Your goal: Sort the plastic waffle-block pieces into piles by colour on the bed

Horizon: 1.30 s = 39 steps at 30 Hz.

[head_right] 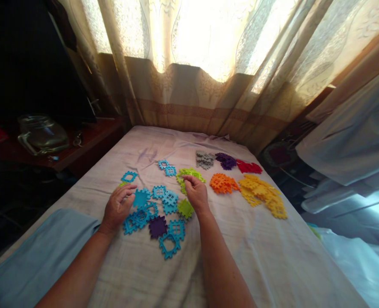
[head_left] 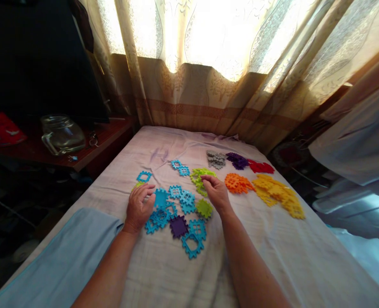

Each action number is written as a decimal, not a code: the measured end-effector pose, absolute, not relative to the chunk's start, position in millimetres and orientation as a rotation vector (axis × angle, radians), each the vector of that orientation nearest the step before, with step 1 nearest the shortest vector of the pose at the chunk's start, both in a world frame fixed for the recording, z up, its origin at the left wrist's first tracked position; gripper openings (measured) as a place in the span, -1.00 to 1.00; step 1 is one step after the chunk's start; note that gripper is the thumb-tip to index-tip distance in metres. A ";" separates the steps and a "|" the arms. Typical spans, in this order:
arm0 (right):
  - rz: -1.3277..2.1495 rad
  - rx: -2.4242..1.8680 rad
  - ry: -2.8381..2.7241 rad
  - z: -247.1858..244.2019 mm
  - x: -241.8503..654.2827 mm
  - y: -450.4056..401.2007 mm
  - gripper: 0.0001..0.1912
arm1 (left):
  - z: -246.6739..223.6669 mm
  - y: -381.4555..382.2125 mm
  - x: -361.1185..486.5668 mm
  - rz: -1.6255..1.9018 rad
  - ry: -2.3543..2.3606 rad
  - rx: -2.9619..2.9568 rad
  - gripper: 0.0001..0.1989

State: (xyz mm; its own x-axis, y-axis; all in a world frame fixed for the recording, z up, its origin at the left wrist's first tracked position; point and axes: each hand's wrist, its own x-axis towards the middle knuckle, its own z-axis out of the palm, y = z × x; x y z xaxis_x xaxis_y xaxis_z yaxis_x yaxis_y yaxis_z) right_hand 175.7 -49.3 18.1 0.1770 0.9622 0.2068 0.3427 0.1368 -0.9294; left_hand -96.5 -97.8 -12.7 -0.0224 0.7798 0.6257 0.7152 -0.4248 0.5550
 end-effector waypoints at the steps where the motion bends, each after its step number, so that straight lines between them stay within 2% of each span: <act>1: 0.726 -1.438 -1.394 19.8 182.5 -50.3 -0.62 | -11.9 -98.4 -96.9 1.445 1.667 2.150 -0.78; 6: 0.747 -1.784 -1.950 41.9 208.4 -69.4 -0.69 | -10.2 -104.2 -93.6 1.353 1.824 2.191 -0.77; 10: 0.682 -2.058 -2.268 59.7 193.3 -88.9 -0.41 | -9.6 -106.4 -99.5 1.321 1.925 2.235 -0.72; 14: 0.553 -2.096 -2.402 65.2 170.2 -95.8 -0.41 | -10.6 -103.6 -116.2 1.334 2.196 2.100 -0.70; 17: 0.504 -2.055 -2.412 65.0 171.2 -95.2 -0.45 | -12.3 -104.1 -119.2 1.155 2.414 2.014 -0.67; 19: 0.450 -2.022 -2.371 64.2 180.2 -92.6 -0.45 | -12.8 -106.0 -114.7 0.977 2.503 1.973 -0.59; 24: 0.179 -1.900 -2.015 54.8 205.4 -75.8 -0.38 | -13.0 -108.9 -104.8 0.697 2.594 1.856 -0.46; 32: -0.020 -1.718 -1.830 21.4 211.5 -52.1 -0.52 | -21.0 -105.4 -113.3 0.767 2.582 1.846 -0.48; 39: 0.020 -1.720 -1.798 16.0 216.2 -50.5 -0.60 | -20.4 -104.6 -113.6 0.756 2.580 1.826 -0.56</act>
